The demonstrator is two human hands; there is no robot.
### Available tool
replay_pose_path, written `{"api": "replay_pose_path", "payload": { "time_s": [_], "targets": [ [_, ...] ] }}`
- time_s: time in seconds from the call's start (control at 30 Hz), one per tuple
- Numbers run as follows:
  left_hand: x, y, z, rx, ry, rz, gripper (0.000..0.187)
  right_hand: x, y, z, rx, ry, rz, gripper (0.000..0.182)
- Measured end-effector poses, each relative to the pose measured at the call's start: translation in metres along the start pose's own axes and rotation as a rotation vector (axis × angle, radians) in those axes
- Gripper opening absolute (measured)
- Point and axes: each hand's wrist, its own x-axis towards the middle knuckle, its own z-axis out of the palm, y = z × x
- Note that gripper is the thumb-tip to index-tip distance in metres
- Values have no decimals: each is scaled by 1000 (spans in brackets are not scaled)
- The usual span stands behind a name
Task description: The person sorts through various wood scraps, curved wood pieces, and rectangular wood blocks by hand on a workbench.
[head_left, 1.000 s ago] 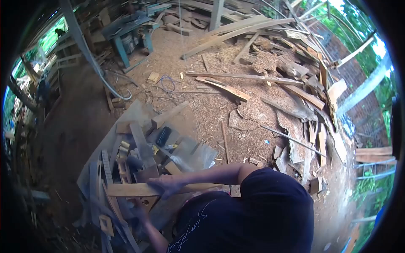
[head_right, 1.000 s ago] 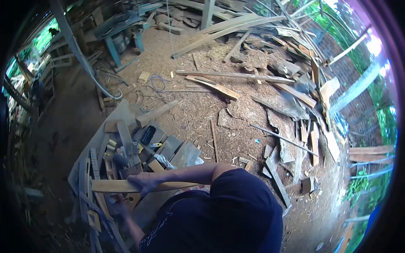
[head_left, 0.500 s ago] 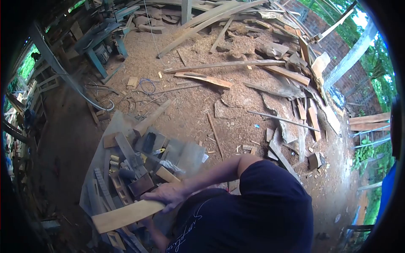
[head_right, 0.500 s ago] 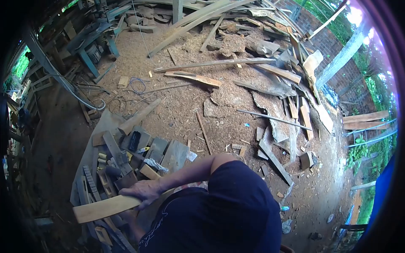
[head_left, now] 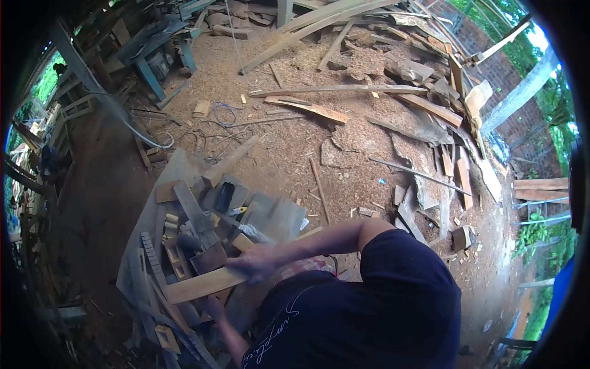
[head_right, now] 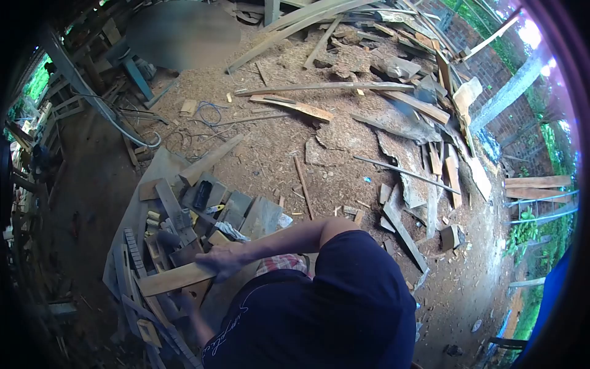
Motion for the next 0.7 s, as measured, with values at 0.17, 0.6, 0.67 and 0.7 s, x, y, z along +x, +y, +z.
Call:
{"api": "replay_pose_path", "payload": {
  "time_s": [0.17,0.6,0.67,0.7],
  "targets": [
    [1,-52,23,248,-128,52,53,-8,14,24,144,113,-124,59],
    [12,74,30,-183,-102,-203,47,-42,37,16,17,133,190,67],
    [9,77,32,-109,-33,-110,41,-44,47,23,48,151,124,68],
    [8,68,33,-21,-123,-113,41,-45,47,22,50,138,117,68]
  ]
}}
